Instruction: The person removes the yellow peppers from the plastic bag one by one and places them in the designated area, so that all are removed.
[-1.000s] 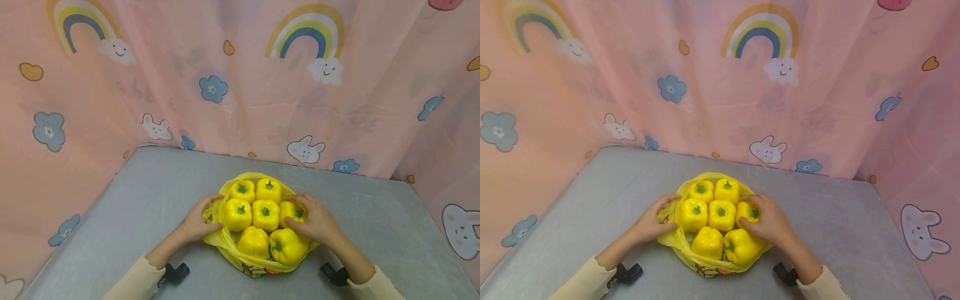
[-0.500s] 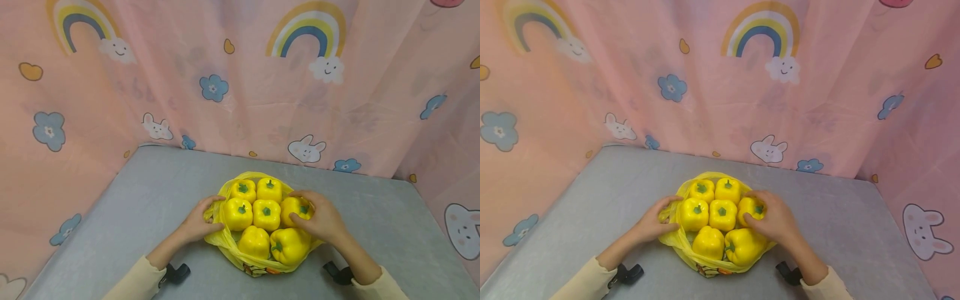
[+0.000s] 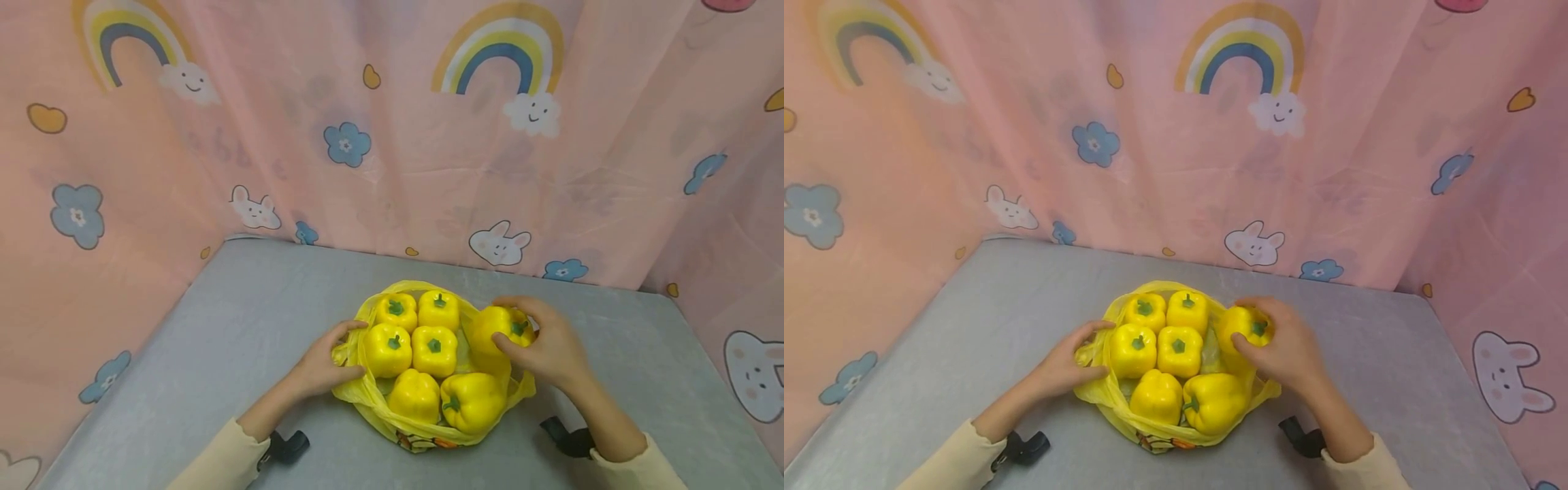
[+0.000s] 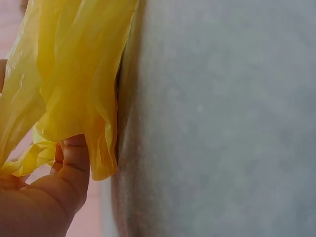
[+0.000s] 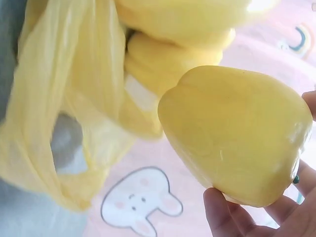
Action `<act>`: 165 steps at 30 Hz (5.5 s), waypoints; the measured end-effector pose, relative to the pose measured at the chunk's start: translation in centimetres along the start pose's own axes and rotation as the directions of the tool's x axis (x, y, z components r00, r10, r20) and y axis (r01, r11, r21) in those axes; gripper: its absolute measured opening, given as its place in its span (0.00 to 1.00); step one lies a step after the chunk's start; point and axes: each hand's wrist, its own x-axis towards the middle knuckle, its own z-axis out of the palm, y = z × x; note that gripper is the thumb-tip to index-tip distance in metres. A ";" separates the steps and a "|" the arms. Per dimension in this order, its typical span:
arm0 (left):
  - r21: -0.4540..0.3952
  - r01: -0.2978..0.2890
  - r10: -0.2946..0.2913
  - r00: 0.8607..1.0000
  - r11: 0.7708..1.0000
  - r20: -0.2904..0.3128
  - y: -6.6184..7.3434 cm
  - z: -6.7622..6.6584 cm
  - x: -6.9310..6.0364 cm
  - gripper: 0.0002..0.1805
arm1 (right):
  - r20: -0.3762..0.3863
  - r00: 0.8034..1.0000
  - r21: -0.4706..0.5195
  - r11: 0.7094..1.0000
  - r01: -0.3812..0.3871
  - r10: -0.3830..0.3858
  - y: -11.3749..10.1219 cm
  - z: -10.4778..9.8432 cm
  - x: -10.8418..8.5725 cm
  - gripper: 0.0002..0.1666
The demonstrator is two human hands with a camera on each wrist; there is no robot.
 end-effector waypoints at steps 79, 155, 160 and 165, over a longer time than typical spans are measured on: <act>-0.035 -0.029 0.029 0.999 0.999 0.017 -0.5 0.0 0.1 0.35 | -0.024 0.987 -0.112 0.980 -0.164 0.162 8.7 -0.5 1.7 0.31; -0.012 0.006 -0.006 1.000 1.000 0.013 -0.6 0.2 0.1 0.34 | 0.332 0.900 0.009 0.955 0.298 -0.284 -1.5 3.5 -5.0 0.36; -0.011 0.008 -0.008 1.000 1.000 0.014 -0.6 0.2 0.0 0.34 | 0.325 0.897 0.011 0.950 0.313 -0.299 -1.3 3.7 -5.0 0.37; -0.010 0.000 0.000 1.000 1.000 0.012 -0.6 0.2 0.0 0.34 | 0.318 0.892 0.027 0.943 0.331 -0.322 -1.2 3.7 -5.0 0.36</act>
